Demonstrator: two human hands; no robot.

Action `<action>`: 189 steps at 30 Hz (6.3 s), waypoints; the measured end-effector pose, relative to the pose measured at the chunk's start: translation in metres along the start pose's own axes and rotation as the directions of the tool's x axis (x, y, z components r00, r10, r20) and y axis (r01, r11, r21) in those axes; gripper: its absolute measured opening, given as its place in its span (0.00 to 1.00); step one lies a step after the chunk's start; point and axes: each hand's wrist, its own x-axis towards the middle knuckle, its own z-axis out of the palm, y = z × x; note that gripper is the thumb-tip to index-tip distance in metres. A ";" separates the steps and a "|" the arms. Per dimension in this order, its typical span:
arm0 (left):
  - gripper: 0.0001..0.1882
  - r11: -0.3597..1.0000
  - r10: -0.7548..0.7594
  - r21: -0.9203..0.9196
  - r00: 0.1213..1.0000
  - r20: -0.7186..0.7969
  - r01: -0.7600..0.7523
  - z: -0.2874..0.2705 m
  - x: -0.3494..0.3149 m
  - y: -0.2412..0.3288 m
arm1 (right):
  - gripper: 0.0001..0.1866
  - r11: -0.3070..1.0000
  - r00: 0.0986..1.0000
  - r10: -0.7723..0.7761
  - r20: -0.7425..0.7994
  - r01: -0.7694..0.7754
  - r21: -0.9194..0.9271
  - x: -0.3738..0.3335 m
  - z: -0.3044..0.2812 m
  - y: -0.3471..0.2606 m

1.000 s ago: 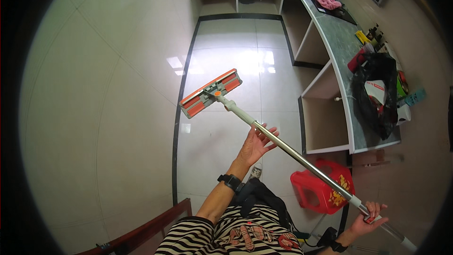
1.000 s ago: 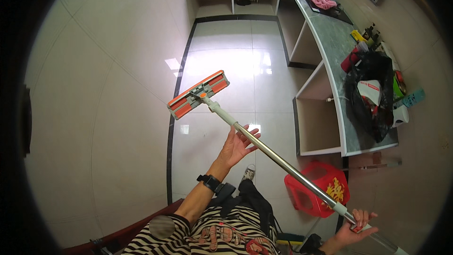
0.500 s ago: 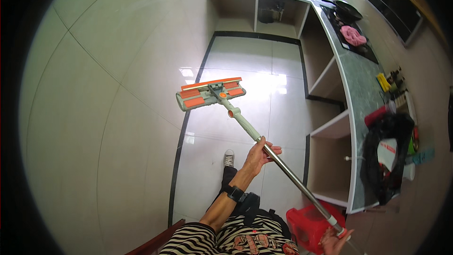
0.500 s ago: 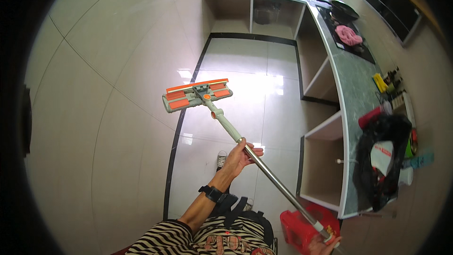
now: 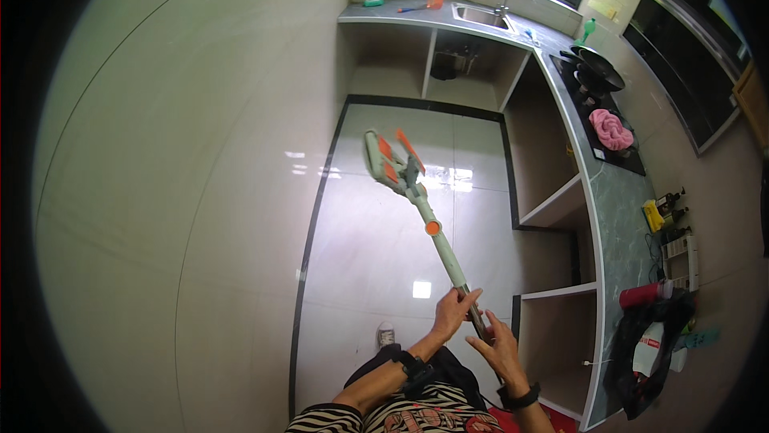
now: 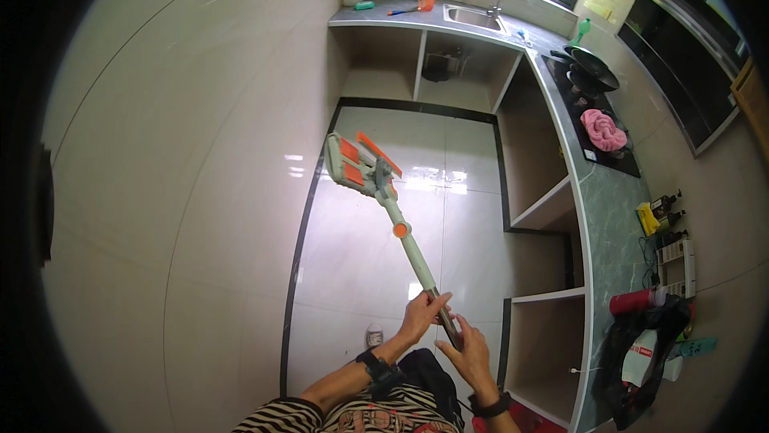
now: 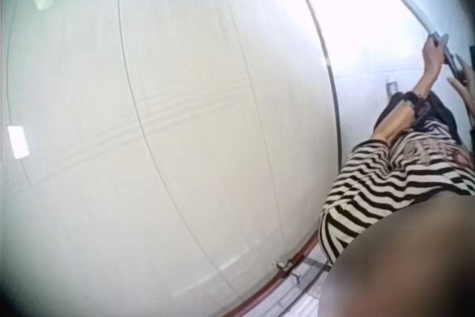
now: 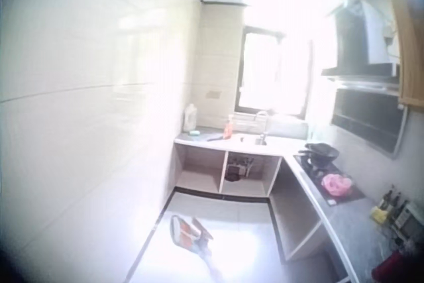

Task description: The person rinses a flat mop under a kitchen sink faucet, wrings it out, and then mops the tiled floor in the kitchen, hallway, and a bedroom. The person moves the mop back and forth across the floor surfaces.

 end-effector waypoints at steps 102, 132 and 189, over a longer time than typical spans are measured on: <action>0.17 0.101 0.446 0.568 0.548 0.708 -0.817 0.128 1.501 0.797 | 0.24 0.755 0.838 0.546 0.012 -0.499 0.425 1.275 -0.319 0.034; 0.28 0.811 -0.582 0.422 0.626 0.518 0.405 0.034 1.252 0.666 | 0.34 0.355 0.753 0.561 0.343 -0.593 0.723 1.287 -0.357 0.025; 0.26 0.380 0.098 0.891 0.968 0.231 -0.250 -0.033 1.453 0.677 | 0.10 0.590 0.731 0.678 0.072 -0.600 0.541 1.269 -0.241 0.040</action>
